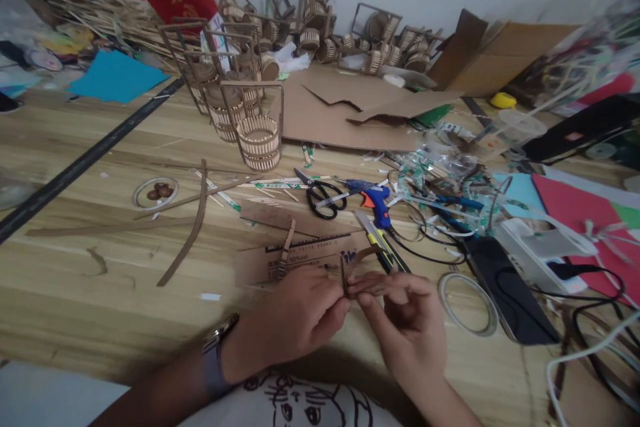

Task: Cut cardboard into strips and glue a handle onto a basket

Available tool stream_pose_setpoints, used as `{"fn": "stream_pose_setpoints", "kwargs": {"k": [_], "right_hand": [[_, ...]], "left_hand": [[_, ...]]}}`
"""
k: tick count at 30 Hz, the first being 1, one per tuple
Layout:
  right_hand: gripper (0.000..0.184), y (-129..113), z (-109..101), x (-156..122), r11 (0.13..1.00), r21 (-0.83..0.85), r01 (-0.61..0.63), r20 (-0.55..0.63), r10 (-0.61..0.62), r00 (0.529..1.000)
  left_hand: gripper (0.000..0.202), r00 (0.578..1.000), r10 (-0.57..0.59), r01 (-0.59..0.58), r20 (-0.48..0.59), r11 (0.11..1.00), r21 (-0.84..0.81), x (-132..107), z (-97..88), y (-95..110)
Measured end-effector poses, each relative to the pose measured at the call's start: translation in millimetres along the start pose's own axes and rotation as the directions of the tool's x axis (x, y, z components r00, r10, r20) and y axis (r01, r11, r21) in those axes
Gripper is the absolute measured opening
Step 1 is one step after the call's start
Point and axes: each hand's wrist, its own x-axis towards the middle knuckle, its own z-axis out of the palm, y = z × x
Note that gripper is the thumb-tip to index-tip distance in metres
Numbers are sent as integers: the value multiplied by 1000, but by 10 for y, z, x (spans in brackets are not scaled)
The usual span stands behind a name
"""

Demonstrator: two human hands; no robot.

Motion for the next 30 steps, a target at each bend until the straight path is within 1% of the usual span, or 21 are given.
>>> {"fn": "stream_pose_setpoints", "kwargs": {"k": [2, 5, 7, 9, 11, 13, 16, 19, 21, 24, 27, 30], "right_hand": [[23, -10, -54, 24, 990, 53, -133, 67, 129, 989], [26, 9, -129, 59, 937, 139, -320, 208, 288, 935], [31, 34, -149, 70, 896, 201, -397, 226, 351, 908], [33, 55, -145, 69, 881, 235, -411, 215, 365, 906], [28, 57, -127, 61, 904, 216, -369, 218, 324, 921], [20, 39, -103, 51, 944, 163, -286, 201, 252, 946], [15, 0, -59, 39, 985, 99, -142, 122, 130, 984], [13, -7, -22, 34, 998, 54, -26, 67, 22, 998], [17, 13, -13, 29, 999, -1, 32, 56, -32, 998], [22, 50, -12, 21, 997, -45, 60, 40, -59, 997], [21, 58, -2, 22, 999, -25, 42, 38, -41, 998], [19, 40, 18, 29, 999, -23, 22, 30, -21, 999]], "left_hand": [[32, 999, 20, -20, 25, 999, -28, 7, -22, 2], [31, 995, 67, -61, 72, 995, -77, 19, -50, 11], [32, 992, 86, -77, 90, 992, -97, 23, -59, 18], [34, 993, 75, -66, 92, 993, -94, 23, -61, 22], [35, 997, 49, -43, 64, 996, -82, 21, -59, 22], [36, 1000, 6, -4, 20, 997, -75, 19, -52, 18], [37, 998, -59, 58, -24, 997, -54, 16, -36, 9], [36, 997, -69, 68, -20, 997, -31, 10, -16, 5], [36, 998, -54, 53, -19, 998, -29, 8, -6, 4], [35, 998, -57, 57, -21, 998, -20, 11, 2, 0], [30, 999, -53, 52, -14, 998, -25, 22, 6, -4], [24, 999, -41, 39, -30, 997, -60, 34, 9, 1]]}}
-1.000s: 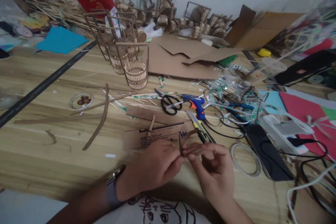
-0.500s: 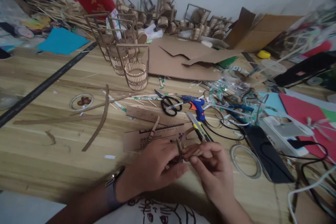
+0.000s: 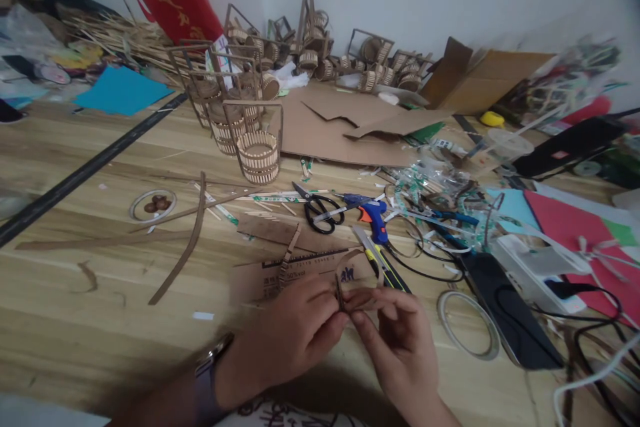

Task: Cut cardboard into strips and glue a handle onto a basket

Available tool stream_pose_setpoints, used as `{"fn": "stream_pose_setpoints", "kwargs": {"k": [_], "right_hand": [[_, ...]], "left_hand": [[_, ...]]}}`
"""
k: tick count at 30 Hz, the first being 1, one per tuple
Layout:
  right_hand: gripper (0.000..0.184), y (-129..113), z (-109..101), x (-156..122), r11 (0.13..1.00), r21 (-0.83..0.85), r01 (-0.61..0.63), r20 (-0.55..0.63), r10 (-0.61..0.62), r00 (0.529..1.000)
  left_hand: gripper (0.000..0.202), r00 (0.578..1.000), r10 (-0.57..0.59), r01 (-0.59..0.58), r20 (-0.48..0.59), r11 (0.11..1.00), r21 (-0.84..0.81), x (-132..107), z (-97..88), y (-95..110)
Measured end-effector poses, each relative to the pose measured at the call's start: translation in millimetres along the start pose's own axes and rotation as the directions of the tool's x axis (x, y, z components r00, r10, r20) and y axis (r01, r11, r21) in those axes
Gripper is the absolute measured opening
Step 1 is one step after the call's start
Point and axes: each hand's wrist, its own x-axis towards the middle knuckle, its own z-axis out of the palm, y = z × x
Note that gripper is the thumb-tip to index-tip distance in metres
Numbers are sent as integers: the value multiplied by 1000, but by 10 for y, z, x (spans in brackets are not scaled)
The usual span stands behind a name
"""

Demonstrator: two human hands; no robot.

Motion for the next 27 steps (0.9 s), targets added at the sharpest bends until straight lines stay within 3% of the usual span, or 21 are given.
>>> {"fn": "stream_pose_setpoints", "kwargs": {"k": [4, 11, 16, 21, 27], "right_hand": [[14, -1, -16, 0, 996, 46, -83, 7, 82, 997], [17, 72, -139, -11, 970, 91, -224, 122, 212, 969], [10, 31, -69, -4, 991, 31, -128, 35, 127, 991], [9, -1, -4, -10, 1000, -29, -1, -47, 0, 999], [41, 114, -81, -138, 956, -242, 165, 22, -165, 986]], "left_hand": [[21, 1000, 6, -7, -26, 999, -39, 11, 1, 13], [23, 1000, 16, -17, -20, 997, -75, -4, 19, -4], [23, 999, -35, 36, 5, 995, -95, -9, 28, 0], [21, 992, -117, 117, 38, 993, -4, -23, 39, 2], [21, 992, -122, 121, 15, 992, 33, -59, 76, -10]]}}
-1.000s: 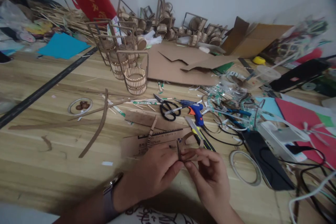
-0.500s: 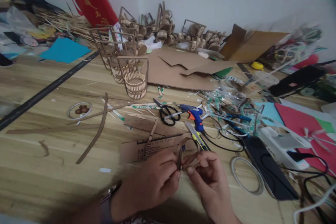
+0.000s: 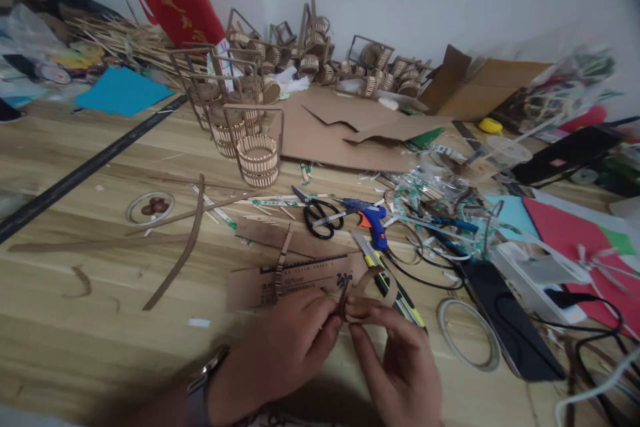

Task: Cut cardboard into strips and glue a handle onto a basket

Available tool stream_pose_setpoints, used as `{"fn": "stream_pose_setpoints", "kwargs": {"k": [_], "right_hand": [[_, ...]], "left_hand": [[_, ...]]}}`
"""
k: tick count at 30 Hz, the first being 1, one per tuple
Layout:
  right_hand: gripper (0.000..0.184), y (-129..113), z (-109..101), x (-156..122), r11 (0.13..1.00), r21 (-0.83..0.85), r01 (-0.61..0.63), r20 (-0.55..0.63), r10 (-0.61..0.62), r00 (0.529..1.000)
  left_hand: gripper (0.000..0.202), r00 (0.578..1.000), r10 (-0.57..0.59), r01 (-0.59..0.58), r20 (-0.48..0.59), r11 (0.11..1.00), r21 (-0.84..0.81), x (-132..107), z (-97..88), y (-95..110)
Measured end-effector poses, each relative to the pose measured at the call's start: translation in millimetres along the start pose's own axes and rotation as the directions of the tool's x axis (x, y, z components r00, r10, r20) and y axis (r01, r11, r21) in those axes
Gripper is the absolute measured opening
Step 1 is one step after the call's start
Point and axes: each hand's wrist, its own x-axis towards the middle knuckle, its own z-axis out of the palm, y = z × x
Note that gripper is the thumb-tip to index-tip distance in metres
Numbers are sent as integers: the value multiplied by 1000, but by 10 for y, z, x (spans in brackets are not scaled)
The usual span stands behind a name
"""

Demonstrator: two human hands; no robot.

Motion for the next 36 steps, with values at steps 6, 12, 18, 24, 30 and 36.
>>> {"fn": "stream_pose_setpoints", "kwargs": {"k": [6, 12, 18, 24, 30, 36], "right_hand": [[68, 31, -12, -43, 991, -119, 62, 107, -50, 993], [70, -6, 32, -49, 990, -126, 68, 69, -60, 996], [53, 7, 6, -70, 989, -139, -47, 31, 52, 998], [52, -11, -17, -5, 993, -40, -113, 50, 115, 992], [49, -62, -14, 72, 980, 92, -175, 68, 169, 983], [46, -58, -22, 74, 992, 28, -119, 41, 118, 992]], "left_hand": [[25, 1000, 7, -6, -26, 999, 41, -4, 0, -1], [29, 997, 50, -45, -62, 995, 86, -9, -17, 30], [28, 994, 87, -82, -59, 993, 79, -46, -20, 38], [29, 994, 100, -97, -38, 993, 66, -31, -29, 22], [31, 992, 123, -122, -24, 991, 56, -26, -19, 3], [34, 991, 132, -128, -38, 988, 91, -28, -5, 20]]}}
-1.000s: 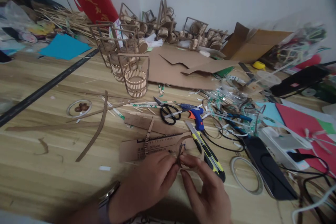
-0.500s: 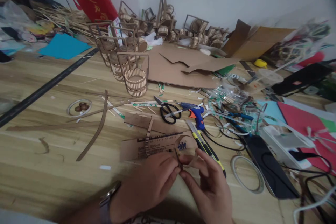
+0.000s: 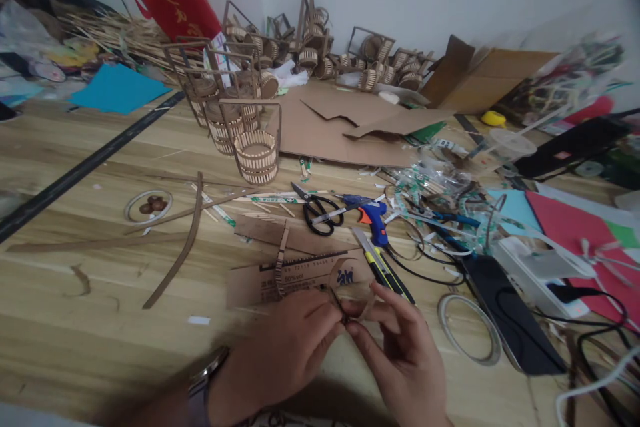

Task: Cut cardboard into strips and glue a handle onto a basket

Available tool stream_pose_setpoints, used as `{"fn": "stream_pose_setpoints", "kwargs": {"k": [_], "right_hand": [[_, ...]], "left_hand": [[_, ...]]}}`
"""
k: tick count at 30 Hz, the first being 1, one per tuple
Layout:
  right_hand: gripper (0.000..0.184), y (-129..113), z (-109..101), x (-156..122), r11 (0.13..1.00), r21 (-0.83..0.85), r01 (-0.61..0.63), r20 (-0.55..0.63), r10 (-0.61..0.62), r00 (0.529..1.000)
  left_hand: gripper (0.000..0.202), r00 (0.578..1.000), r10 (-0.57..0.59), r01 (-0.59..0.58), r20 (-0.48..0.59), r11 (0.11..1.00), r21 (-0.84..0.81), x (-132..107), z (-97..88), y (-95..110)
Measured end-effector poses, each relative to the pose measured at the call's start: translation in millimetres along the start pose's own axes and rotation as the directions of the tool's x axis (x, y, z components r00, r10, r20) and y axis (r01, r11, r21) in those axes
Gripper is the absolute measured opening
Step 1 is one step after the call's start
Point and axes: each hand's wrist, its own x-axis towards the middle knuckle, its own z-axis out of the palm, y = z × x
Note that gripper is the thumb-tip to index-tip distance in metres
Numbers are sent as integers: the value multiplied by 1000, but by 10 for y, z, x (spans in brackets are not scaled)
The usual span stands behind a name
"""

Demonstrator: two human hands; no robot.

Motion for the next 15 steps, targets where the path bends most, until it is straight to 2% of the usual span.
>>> {"fn": "stream_pose_setpoints", "kwargs": {"k": [10, 15], "right_hand": [[28, 88, 4, -115, 992, -122, 20, -101, -32, 994], [41, 72, 34, -97, 989, -34, 146, -48, -147, 988]], "left_hand": [[36, 1000, 7, -7, -13, 1000, 25, 19, -32, 37], [43, 1000, 5, -5, -30, 1000, -10, 34, -44, 43]]}}
